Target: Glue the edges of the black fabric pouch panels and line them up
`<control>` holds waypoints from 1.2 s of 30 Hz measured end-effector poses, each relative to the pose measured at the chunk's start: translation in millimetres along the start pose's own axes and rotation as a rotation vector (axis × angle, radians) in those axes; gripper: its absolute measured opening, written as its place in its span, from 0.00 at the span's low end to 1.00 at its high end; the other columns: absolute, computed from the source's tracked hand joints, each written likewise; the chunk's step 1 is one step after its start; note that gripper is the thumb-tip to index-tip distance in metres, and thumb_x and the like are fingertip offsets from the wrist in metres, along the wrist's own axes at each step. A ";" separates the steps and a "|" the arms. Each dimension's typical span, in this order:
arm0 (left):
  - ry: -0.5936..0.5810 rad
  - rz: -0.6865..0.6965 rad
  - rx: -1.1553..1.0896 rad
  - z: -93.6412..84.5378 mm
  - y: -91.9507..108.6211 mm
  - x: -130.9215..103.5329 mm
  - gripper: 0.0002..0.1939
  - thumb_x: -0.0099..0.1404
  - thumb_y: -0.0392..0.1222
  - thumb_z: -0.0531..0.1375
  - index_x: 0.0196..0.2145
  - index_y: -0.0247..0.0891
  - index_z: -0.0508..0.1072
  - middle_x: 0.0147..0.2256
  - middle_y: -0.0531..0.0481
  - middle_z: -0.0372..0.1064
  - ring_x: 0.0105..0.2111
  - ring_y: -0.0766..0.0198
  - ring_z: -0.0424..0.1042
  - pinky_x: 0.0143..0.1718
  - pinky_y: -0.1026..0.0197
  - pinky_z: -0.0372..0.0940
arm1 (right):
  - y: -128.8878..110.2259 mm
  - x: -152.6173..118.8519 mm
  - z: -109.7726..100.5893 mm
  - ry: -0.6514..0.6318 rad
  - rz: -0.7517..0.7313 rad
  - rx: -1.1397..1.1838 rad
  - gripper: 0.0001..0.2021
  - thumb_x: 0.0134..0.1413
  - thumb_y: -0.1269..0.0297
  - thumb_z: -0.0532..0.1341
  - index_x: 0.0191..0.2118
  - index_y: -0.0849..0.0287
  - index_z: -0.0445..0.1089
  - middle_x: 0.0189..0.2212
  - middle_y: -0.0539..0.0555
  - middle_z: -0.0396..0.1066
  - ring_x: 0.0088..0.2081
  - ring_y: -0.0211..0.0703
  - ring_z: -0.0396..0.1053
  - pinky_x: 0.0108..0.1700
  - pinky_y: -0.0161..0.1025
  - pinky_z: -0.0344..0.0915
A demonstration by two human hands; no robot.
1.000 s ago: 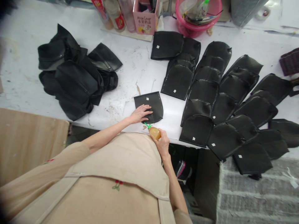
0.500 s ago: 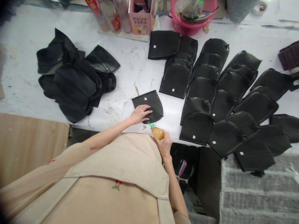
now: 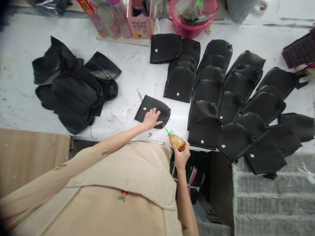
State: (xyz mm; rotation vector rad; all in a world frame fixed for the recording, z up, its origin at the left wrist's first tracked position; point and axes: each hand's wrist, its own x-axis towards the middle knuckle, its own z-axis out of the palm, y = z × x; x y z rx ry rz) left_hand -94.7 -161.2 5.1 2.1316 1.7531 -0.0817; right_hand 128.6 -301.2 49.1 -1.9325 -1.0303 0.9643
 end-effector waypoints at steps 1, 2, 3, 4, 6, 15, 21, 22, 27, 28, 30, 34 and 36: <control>-0.002 -0.001 0.002 0.1 1.0 0.4 0.27 0.64 0.57 0.64 0.53 0.37 0.68 0.54 0.33 0.63 0.50 0.44 0.65 0.44 0.51 0.64 | 0.3 -1.7 1.1 -0.011 -0.010 -0.024 0.30 0.44 0.44 0.71 0.49 0.58 0.68 0.40 0.56 0.75 0.39 0.50 0.75 0.43 0.46 0.73; -0.004 -0.001 0.004 0.0 1.5 0.3 0.27 0.64 0.57 0.64 0.53 0.37 0.67 0.55 0.33 0.63 0.51 0.44 0.65 0.44 0.52 0.64 | 0.9 -3.0 3.1 -0.019 -0.026 -0.052 0.30 0.45 0.44 0.71 0.49 0.58 0.68 0.41 0.56 0.74 0.39 0.49 0.75 0.43 0.46 0.73; -0.007 -0.002 0.005 -0.2 1.7 -0.1 0.27 0.65 0.57 0.63 0.53 0.37 0.67 0.55 0.33 0.63 0.51 0.43 0.65 0.44 0.52 0.64 | 2.0 -4.0 5.8 -0.023 -0.048 -0.082 0.30 0.45 0.43 0.70 0.49 0.58 0.69 0.41 0.56 0.74 0.39 0.49 0.75 0.43 0.46 0.73; -0.010 -0.004 0.004 -0.4 1.8 -0.5 0.27 0.65 0.57 0.63 0.53 0.37 0.67 0.55 0.33 0.62 0.51 0.43 0.65 0.44 0.52 0.64 | 3.4 -4.5 8.9 -0.025 -0.075 -0.112 0.30 0.46 0.43 0.70 0.49 0.58 0.69 0.42 0.57 0.74 0.40 0.49 0.74 0.44 0.46 0.72; -0.013 -0.011 -0.002 -0.5 1.8 -1.1 0.27 0.65 0.58 0.63 0.53 0.37 0.67 0.55 0.33 0.62 0.51 0.43 0.65 0.44 0.52 0.65 | 6.8 -4.4 15.7 -0.029 -0.131 -0.162 0.30 0.47 0.42 0.69 0.49 0.58 0.70 0.44 0.58 0.75 0.41 0.50 0.74 0.45 0.47 0.72; -0.063 0.031 -0.001 -11.0 -3.2 -0.4 0.27 0.63 0.55 0.66 0.53 0.37 0.67 0.55 0.34 0.63 0.50 0.46 0.67 0.42 0.54 0.67 | 9.3 -2.7 25.6 -0.011 -0.350 -0.330 0.27 0.55 0.43 0.64 0.53 0.58 0.69 0.44 0.59 0.75 0.46 0.54 0.74 0.49 0.49 0.71; -0.095 0.057 -0.033 -9.2 -9.8 -0.7 0.30 0.62 0.56 0.66 0.54 0.36 0.67 0.57 0.32 0.61 0.50 0.45 0.67 0.45 0.51 0.68 | 6.1 0.3 18.7 -0.005 -0.388 -0.401 0.26 0.58 0.45 0.63 0.54 0.57 0.68 0.44 0.59 0.75 0.47 0.54 0.74 0.49 0.49 0.71; -0.087 0.052 -0.026 -7.7 -9.2 -0.6 0.30 0.62 0.56 0.66 0.54 0.37 0.67 0.57 0.32 0.61 0.50 0.45 0.68 0.45 0.51 0.68 | 5.8 0.1 17.6 -0.005 -0.390 -0.407 0.26 0.58 0.45 0.62 0.54 0.57 0.68 0.44 0.59 0.75 0.47 0.54 0.74 0.49 0.48 0.71; -0.060 0.051 -0.003 -5.6 -4.1 -0.2 0.27 0.63 0.54 0.67 0.53 0.38 0.67 0.55 0.34 0.63 0.49 0.47 0.68 0.42 0.53 0.69 | 4.5 -1.2 15.9 0.024 -0.384 -0.408 0.25 0.58 0.44 0.62 0.53 0.57 0.69 0.44 0.59 0.76 0.46 0.54 0.74 0.48 0.48 0.71; -0.061 0.049 -0.001 -6.1 -3.4 -0.2 0.26 0.63 0.53 0.67 0.53 0.38 0.67 0.55 0.34 0.63 0.49 0.46 0.68 0.42 0.53 0.69 | 4.2 -1.1 16.4 0.031 -0.382 -0.404 0.25 0.58 0.44 0.62 0.53 0.57 0.69 0.44 0.59 0.76 0.46 0.54 0.74 0.48 0.48 0.71; -0.063 0.044 0.004 -6.9 -2.9 -0.2 0.26 0.62 0.52 0.67 0.53 0.37 0.67 0.55 0.33 0.62 0.49 0.46 0.68 0.42 0.54 0.68 | 3.8 -1.0 18.5 0.039 -0.382 -0.398 0.26 0.57 0.43 0.63 0.53 0.57 0.69 0.44 0.59 0.76 0.46 0.54 0.74 0.48 0.48 0.70; -0.059 0.050 0.017 -6.4 -3.3 -0.5 0.26 0.63 0.52 0.67 0.53 0.37 0.67 0.55 0.33 0.63 0.48 0.47 0.68 0.41 0.55 0.68 | 4.6 -4.5 24.5 0.013 -0.369 -0.387 0.26 0.56 0.44 0.64 0.53 0.58 0.69 0.44 0.59 0.76 0.45 0.54 0.74 0.47 0.48 0.71; -0.052 0.058 0.030 -5.4 -3.8 -0.8 0.26 0.63 0.52 0.67 0.52 0.36 0.68 0.54 0.34 0.63 0.48 0.47 0.68 0.41 0.55 0.68 | 5.3 -7.6 27.0 -0.014 -0.364 -0.375 0.26 0.55 0.44 0.64 0.53 0.57 0.69 0.44 0.58 0.76 0.45 0.53 0.75 0.47 0.48 0.71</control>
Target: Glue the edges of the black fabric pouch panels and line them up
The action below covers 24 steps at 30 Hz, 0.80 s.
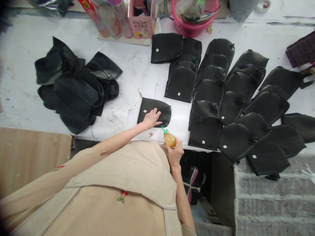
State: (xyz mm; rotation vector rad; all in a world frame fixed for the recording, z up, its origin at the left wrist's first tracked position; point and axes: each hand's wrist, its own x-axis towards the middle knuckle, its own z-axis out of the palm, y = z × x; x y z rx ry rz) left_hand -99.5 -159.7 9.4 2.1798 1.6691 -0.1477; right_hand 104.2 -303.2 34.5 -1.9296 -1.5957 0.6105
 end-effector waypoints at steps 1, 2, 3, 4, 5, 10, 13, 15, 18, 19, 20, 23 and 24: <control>0.003 0.002 0.003 0.5 -0.3 -0.1 0.26 0.63 0.53 0.66 0.52 0.36 0.68 0.54 0.34 0.63 0.48 0.47 0.68 0.40 0.55 0.68 | -0.5 -1.2 0.8 -0.008 -0.001 0.009 0.26 0.55 0.44 0.65 0.53 0.57 0.69 0.44 0.58 0.76 0.45 0.53 0.75 0.47 0.48 0.71; 0.006 0.003 0.001 1.0 -0.6 -0.1 0.26 0.63 0.53 0.66 0.53 0.37 0.67 0.54 0.34 0.63 0.48 0.47 0.68 0.40 0.55 0.68 | -0.9 -2.1 1.4 -0.010 -0.001 0.016 0.26 0.55 0.44 0.65 0.53 0.57 0.69 0.44 0.58 0.76 0.45 0.53 0.75 0.47 0.47 0.71; 0.007 0.001 -0.007 1.3 -0.9 -0.1 0.26 0.63 0.53 0.66 0.53 0.37 0.67 0.54 0.34 0.63 0.48 0.47 0.68 0.41 0.55 0.68 | -1.1 -2.5 1.8 -0.006 0.002 0.021 0.26 0.55 0.44 0.65 0.53 0.57 0.69 0.44 0.58 0.76 0.45 0.53 0.75 0.47 0.47 0.71; 0.006 -0.003 -0.018 1.6 -1.2 0.0 0.26 0.63 0.53 0.66 0.53 0.37 0.67 0.54 0.34 0.63 0.49 0.47 0.68 0.42 0.55 0.68 | -1.3 -2.6 2.2 0.005 0.007 0.023 0.26 0.55 0.44 0.65 0.53 0.57 0.69 0.45 0.58 0.76 0.45 0.53 0.75 0.48 0.47 0.71; 0.003 -0.008 -0.031 1.7 -1.5 0.2 0.26 0.63 0.53 0.66 0.53 0.37 0.67 0.55 0.34 0.63 0.49 0.47 0.68 0.42 0.55 0.68 | -1.4 -2.5 2.6 0.015 0.013 0.025 0.27 0.55 0.44 0.65 0.53 0.58 0.69 0.45 0.58 0.76 0.45 0.53 0.74 0.48 0.47 0.70; -0.032 -0.013 -0.054 -0.2 -1.5 0.2 0.27 0.63 0.52 0.67 0.54 0.37 0.67 0.56 0.33 0.61 0.50 0.46 0.67 0.44 0.54 0.66 | -5.7 -2.5 8.5 -0.008 0.035 0.045 0.27 0.55 0.42 0.64 0.52 0.57 0.69 0.45 0.58 0.76 0.45 0.52 0.74 0.47 0.46 0.71; -0.045 -0.018 -0.037 -3.5 0.0 0.1 0.27 0.63 0.51 0.67 0.55 0.36 0.66 0.56 0.33 0.61 0.50 0.46 0.67 0.43 0.55 0.66 | -10.3 -5.0 12.1 -0.032 0.041 0.061 0.27 0.54 0.42 0.64 0.51 0.57 0.69 0.44 0.58 0.76 0.45 0.51 0.74 0.46 0.44 0.70; -0.051 -0.021 -0.040 -6.3 -0.1 0.5 0.28 0.63 0.52 0.67 0.55 0.36 0.67 0.56 0.34 0.61 0.50 0.47 0.67 0.43 0.55 0.66 | -12.5 -7.4 13.2 -0.030 0.049 0.066 0.27 0.55 0.42 0.64 0.51 0.58 0.69 0.44 0.58 0.76 0.44 0.50 0.74 0.47 0.43 0.70; -0.063 -0.019 -0.090 -11.0 -5.8 0.3 0.26 0.64 0.50 0.66 0.55 0.36 0.67 0.55 0.35 0.61 0.48 0.49 0.69 0.42 0.56 0.66 | -14.1 -11.2 14.8 -0.005 0.054 0.061 0.26 0.55 0.44 0.64 0.52 0.58 0.69 0.45 0.57 0.76 0.45 0.49 0.74 0.47 0.42 0.70; -0.063 -0.016 -0.122 -12.6 -9.5 -0.7 0.25 0.65 0.49 0.66 0.55 0.37 0.67 0.54 0.37 0.62 0.47 0.50 0.70 0.41 0.56 0.66 | -14.7 -12.6 15.6 0.004 0.055 0.057 0.26 0.55 0.44 0.64 0.52 0.58 0.69 0.45 0.57 0.76 0.45 0.49 0.75 0.47 0.42 0.70; -0.059 -0.012 -0.156 -14.1 -14.0 -2.4 0.23 0.66 0.47 0.65 0.55 0.37 0.68 0.54 0.38 0.62 0.46 0.52 0.71 0.41 0.57 0.67 | -15.4 -13.9 16.7 0.013 0.058 0.054 0.26 0.55 0.44 0.65 0.52 0.58 0.69 0.45 0.57 0.76 0.45 0.50 0.75 0.47 0.43 0.70; 0.009 -0.027 -0.230 -17.7 -32.2 -12.8 0.18 0.68 0.41 0.62 0.54 0.40 0.68 0.53 0.42 0.63 0.46 0.55 0.72 0.42 0.58 0.66 | -19.5 -18.1 20.7 0.043 0.083 0.045 0.27 0.55 0.43 0.64 0.51 0.58 0.70 0.44 0.58 0.76 0.45 0.50 0.75 0.48 0.43 0.70; 0.048 -0.061 -0.240 -18.3 -39.4 -17.5 0.17 0.67 0.40 0.62 0.54 0.40 0.68 0.53 0.43 0.63 0.48 0.55 0.71 0.43 0.59 0.66 | -21.4 -19.6 22.1 0.053 0.093 0.043 0.27 0.55 0.42 0.64 0.51 0.58 0.70 0.44 0.58 0.76 0.45 0.50 0.75 0.47 0.43 0.70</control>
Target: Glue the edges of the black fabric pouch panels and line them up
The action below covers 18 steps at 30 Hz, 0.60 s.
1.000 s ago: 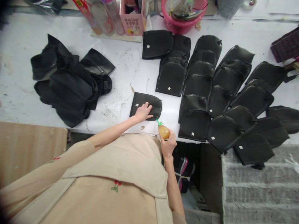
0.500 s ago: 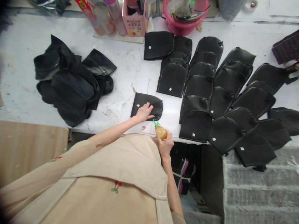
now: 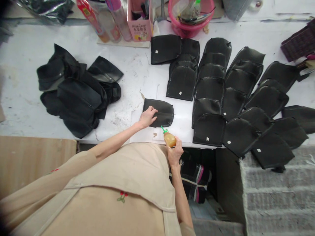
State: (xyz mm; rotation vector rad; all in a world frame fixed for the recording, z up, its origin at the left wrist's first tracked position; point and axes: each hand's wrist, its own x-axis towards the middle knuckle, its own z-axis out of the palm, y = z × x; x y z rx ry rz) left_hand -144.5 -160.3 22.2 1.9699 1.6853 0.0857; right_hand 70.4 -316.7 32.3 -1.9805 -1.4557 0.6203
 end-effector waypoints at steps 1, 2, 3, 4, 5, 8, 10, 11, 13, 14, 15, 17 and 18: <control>0.048 -0.049 -0.005 -2.2 -7.5 -4.3 0.18 0.67 0.39 0.62 0.54 0.39 0.68 0.53 0.42 0.63 0.49 0.54 0.71 0.44 0.58 0.66 | -1.8 -1.7 1.4 0.012 0.011 -0.002 0.27 0.54 0.41 0.64 0.51 0.58 0.70 0.44 0.58 0.76 0.45 0.51 0.75 0.48 0.44 0.70; 0.093 -0.114 -0.009 -4.0 -15.2 -8.5 0.19 0.66 0.39 0.63 0.54 0.38 0.67 0.53 0.41 0.64 0.50 0.52 0.70 0.45 0.58 0.66 | -3.8 -3.3 2.9 0.026 0.022 -0.004 0.28 0.54 0.40 0.64 0.51 0.58 0.70 0.44 0.58 0.77 0.45 0.51 0.75 0.48 0.44 0.70; 0.129 -0.190 -0.017 -5.3 -23.1 -12.2 0.21 0.65 0.40 0.65 0.54 0.37 0.67 0.53 0.39 0.64 0.51 0.51 0.69 0.46 0.57 0.65 | -5.8 -4.9 4.5 0.040 0.033 -0.006 0.28 0.54 0.40 0.64 0.51 0.58 0.70 0.45 0.58 0.77 0.45 0.51 0.75 0.48 0.45 0.70; 0.144 -0.272 -0.034 -6.0 -30.8 -15.2 0.23 0.64 0.41 0.66 0.54 0.36 0.66 0.52 0.38 0.65 0.50 0.51 0.70 0.46 0.57 0.65 | -7.8 -6.4 6.2 0.053 0.044 -0.007 0.29 0.53 0.39 0.64 0.51 0.58 0.70 0.45 0.59 0.77 0.45 0.51 0.75 0.48 0.45 0.70; 0.132 -0.347 -0.062 -6.3 -38.1 -17.5 0.23 0.63 0.42 0.67 0.53 0.35 0.66 0.50 0.39 0.68 0.49 0.51 0.70 0.45 0.56 0.65 | -9.9 -7.8 8.0 0.065 0.053 -0.008 0.29 0.53 0.39 0.64 0.51 0.58 0.70 0.44 0.59 0.77 0.44 0.52 0.75 0.48 0.45 0.70; 0.022 -0.488 -0.181 -5.1 -55.5 -19.7 0.15 0.64 0.43 0.66 0.46 0.37 0.70 0.38 0.45 0.73 0.41 0.55 0.73 0.41 0.58 0.64 | -16.1 -11.6 14.6 0.075 0.065 -0.001 0.29 0.53 0.39 0.64 0.51 0.58 0.70 0.44 0.59 0.77 0.44 0.52 0.75 0.48 0.45 0.70; -0.016 -0.512 -0.241 -3.3 -62.7 -18.2 0.09 0.64 0.42 0.66 0.40 0.38 0.71 0.32 0.48 0.73 0.37 0.58 0.74 0.39 0.60 0.64 | -19.7 -13.9 19.5 0.069 0.057 0.002 0.29 0.53 0.39 0.64 0.51 0.58 0.70 0.44 0.59 0.77 0.44 0.52 0.75 0.47 0.45 0.70; -0.017 -0.518 -0.267 -2.4 -65.2 -17.1 0.07 0.63 0.41 0.65 0.38 0.38 0.72 0.30 0.50 0.73 0.35 0.59 0.74 0.37 0.61 0.64 | -21.3 -15.0 21.9 0.064 0.048 0.004 0.28 0.54 0.40 0.64 0.51 0.58 0.70 0.44 0.59 0.77 0.44 0.51 0.75 0.47 0.45 0.70; -0.033 -0.546 -0.335 -0.5 -68.8 -14.7 0.06 0.64 0.41 0.65 0.35 0.38 0.72 0.25 0.52 0.72 0.29 0.61 0.74 0.34 0.63 0.63 | -24.1 -16.8 26.3 0.060 0.026 0.007 0.28 0.54 0.41 0.64 0.51 0.58 0.70 0.44 0.58 0.77 0.44 0.51 0.76 0.47 0.44 0.71; -0.051 -0.566 -0.374 0.6 -70.2 -13.7 0.05 0.64 0.41 0.64 0.35 0.38 0.72 0.22 0.54 0.70 0.26 0.63 0.73 0.31 0.64 0.63 | -25.4 -17.5 28.2 0.059 0.015 0.009 0.27 0.54 0.41 0.64 0.51 0.57 0.70 0.44 0.58 0.77 0.44 0.51 0.76 0.47 0.44 0.71; -0.068 -0.584 -0.411 1.8 -71.5 -12.8 0.05 0.65 0.41 0.63 0.34 0.38 0.72 0.20 0.55 0.69 0.22 0.64 0.72 0.29 0.65 0.62 | -26.7 -18.2 29.9 0.058 0.007 0.011 0.27 0.54 0.41 0.64 0.51 0.57 0.70 0.44 0.58 0.77 0.44 0.51 0.76 0.47 0.44 0.71; -0.088 -0.608 -0.474 4.4 -73.8 -11.7 0.05 0.66 0.40 0.62 0.33 0.37 0.72 0.17 0.56 0.67 0.18 0.65 0.71 0.25 0.66 0.61 | -29.2 -19.3 32.8 0.050 -0.006 0.014 0.27 0.54 0.42 0.64 0.51 0.57 0.70 0.44 0.58 0.77 0.45 0.51 0.76 0.47 0.44 0.71; -0.090 -0.616 -0.504 5.8 -74.8 -11.3 0.05 0.66 0.40 0.62 0.33 0.37 0.71 0.17 0.56 0.67 0.18 0.66 0.70 0.24 0.66 0.61 | -30.4 -19.7 34.1 0.043 -0.010 0.015 0.26 0.54 0.42 0.64 0.51 0.56 0.70 0.44 0.58 0.77 0.45 0.51 0.75 0.47 0.44 0.71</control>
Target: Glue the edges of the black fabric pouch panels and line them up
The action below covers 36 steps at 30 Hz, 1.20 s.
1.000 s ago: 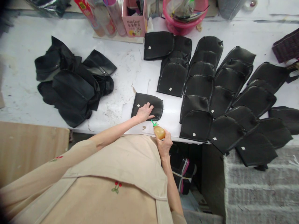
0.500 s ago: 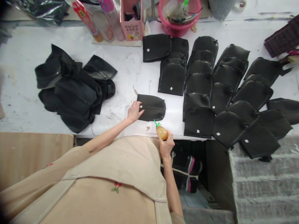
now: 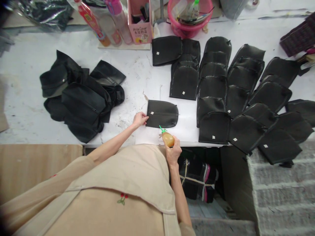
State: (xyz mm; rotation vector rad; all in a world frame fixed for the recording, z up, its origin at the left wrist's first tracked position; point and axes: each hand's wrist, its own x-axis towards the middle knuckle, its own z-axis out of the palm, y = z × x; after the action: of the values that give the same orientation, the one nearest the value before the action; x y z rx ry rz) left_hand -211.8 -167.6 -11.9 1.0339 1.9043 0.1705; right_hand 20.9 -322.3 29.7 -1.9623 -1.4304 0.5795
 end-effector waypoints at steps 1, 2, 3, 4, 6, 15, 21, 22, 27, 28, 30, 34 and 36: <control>-0.006 -0.007 -0.029 0.7 -1.0 0.9 0.06 0.66 0.40 0.63 0.32 0.37 0.71 0.18 0.55 0.67 0.17 0.66 0.70 0.23 0.67 0.61 | -1.2 -0.4 1.4 -0.010 -0.004 0.002 0.26 0.55 0.42 0.64 0.51 0.56 0.70 0.44 0.58 0.77 0.44 0.50 0.75 0.47 0.44 0.71; -0.011 -0.015 -0.059 1.4 -1.7 1.6 0.06 0.65 0.40 0.63 0.32 0.37 0.71 0.18 0.55 0.68 0.17 0.67 0.70 0.22 0.68 0.61 | -2.3 -0.8 2.9 -0.019 -0.009 0.006 0.26 0.55 0.42 0.64 0.51 0.56 0.70 0.44 0.57 0.77 0.44 0.50 0.75 0.46 0.44 0.71; -0.016 -0.025 -0.089 1.9 -2.3 2.2 0.06 0.65 0.39 0.63 0.32 0.36 0.70 0.19 0.55 0.69 0.17 0.68 0.71 0.22 0.69 0.62 | -3.4 -1.0 4.6 -0.027 -0.014 0.009 0.26 0.55 0.42 0.64 0.52 0.56 0.69 0.44 0.58 0.77 0.44 0.50 0.75 0.46 0.44 0.71; -0.022 -0.032 -0.114 2.3 -2.7 2.6 0.06 0.65 0.39 0.63 0.32 0.36 0.70 0.20 0.55 0.69 0.17 0.69 0.71 0.22 0.69 0.62 | -4.4 -1.2 6.4 -0.034 -0.022 0.012 0.26 0.55 0.43 0.64 0.52 0.57 0.69 0.44 0.58 0.77 0.44 0.50 0.75 0.47 0.44 0.71; -0.032 -0.039 -0.145 2.8 -3.1 3.2 0.06 0.66 0.38 0.62 0.32 0.36 0.69 0.21 0.54 0.70 0.17 0.70 0.70 0.21 0.70 0.62 | -6.5 -1.1 10.3 -0.048 -0.045 0.017 0.26 0.56 0.44 0.64 0.52 0.58 0.69 0.44 0.59 0.77 0.44 0.51 0.75 0.47 0.44 0.71; -0.051 -0.021 -0.173 -0.5 -2.3 0.8 0.07 0.67 0.37 0.61 0.31 0.36 0.68 0.22 0.53 0.71 0.17 0.70 0.71 0.22 0.69 0.66 | -15.6 -0.3 28.7 -0.086 -0.155 0.031 0.24 0.59 0.47 0.63 0.53 0.60 0.70 0.42 0.60 0.77 0.42 0.50 0.75 0.44 0.44 0.72; -0.045 -0.022 -0.249 -2.8 0.1 -3.3 0.09 0.66 0.35 0.61 0.28 0.36 0.67 0.20 0.54 0.69 0.16 0.69 0.70 0.22 0.68 0.65 | -19.2 3.1 35.7 -0.185 -0.149 0.063 0.22 0.59 0.49 0.63 0.53 0.59 0.69 0.44 0.60 0.76 0.45 0.50 0.74 0.47 0.46 0.71; -0.044 -0.025 -0.257 -3.0 0.2 -3.5 0.09 0.66 0.35 0.62 0.28 0.36 0.67 0.20 0.54 0.69 0.16 0.69 0.70 0.22 0.68 0.65 | -20.3 3.8 36.1 -0.199 -0.139 0.070 0.22 0.59 0.49 0.63 0.52 0.58 0.70 0.44 0.60 0.76 0.45 0.50 0.74 0.48 0.46 0.71; -0.053 -0.050 -0.295 -2.9 -0.8 -1.9 0.10 0.63 0.36 0.65 0.27 0.36 0.68 0.18 0.55 0.68 0.16 0.69 0.69 0.23 0.68 0.64 | -25.3 9.6 37.0 -0.243 -0.043 0.156 0.20 0.56 0.49 0.64 0.49 0.57 0.71 0.43 0.59 0.76 0.46 0.51 0.73 0.50 0.48 0.70; -0.057 -0.058 -0.305 -2.8 -1.4 -1.1 0.10 0.63 0.36 0.65 0.27 0.36 0.68 0.18 0.56 0.67 0.16 0.69 0.69 0.23 0.68 0.64 | -25.5 11.8 36.8 -0.251 0.009 0.191 0.21 0.54 0.48 0.65 0.47 0.58 0.72 0.43 0.58 0.76 0.45 0.51 0.73 0.49 0.48 0.70; -0.068 -0.067 -0.323 -2.6 -2.6 0.7 0.10 0.63 0.35 0.64 0.26 0.37 0.67 0.17 0.56 0.67 0.16 0.69 0.69 0.23 0.67 0.64 | -24.4 17.1 35.4 -0.266 0.163 0.302 0.24 0.49 0.46 0.67 0.46 0.58 0.71 0.41 0.57 0.76 0.43 0.50 0.73 0.47 0.48 0.72; -0.097 -0.070 -0.335 -5.1 -2.2 1.2 0.10 0.63 0.34 0.63 0.25 0.37 0.67 0.16 0.56 0.66 0.15 0.68 0.67 0.21 0.67 0.61 | -18.3 26.3 24.4 -0.377 0.542 0.673 0.26 0.43 0.47 0.70 0.44 0.60 0.70 0.38 0.56 0.77 0.34 0.48 0.75 0.34 0.42 0.73; -0.089 -0.048 -0.335 -8.2 0.2 -1.2 0.11 0.61 0.34 0.63 0.24 0.38 0.67 0.16 0.56 0.65 0.15 0.68 0.65 0.21 0.67 0.59 | -13.0 27.9 15.2 -0.432 0.666 0.867 0.25 0.46 0.47 0.69 0.45 0.60 0.71 0.37 0.56 0.78 0.29 0.45 0.75 0.28 0.39 0.71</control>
State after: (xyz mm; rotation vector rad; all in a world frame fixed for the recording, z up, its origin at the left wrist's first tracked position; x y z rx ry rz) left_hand -217.9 -166.0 -6.5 0.7572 1.7447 0.3950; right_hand 10.7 -289.6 28.8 -1.5676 -0.4898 1.6704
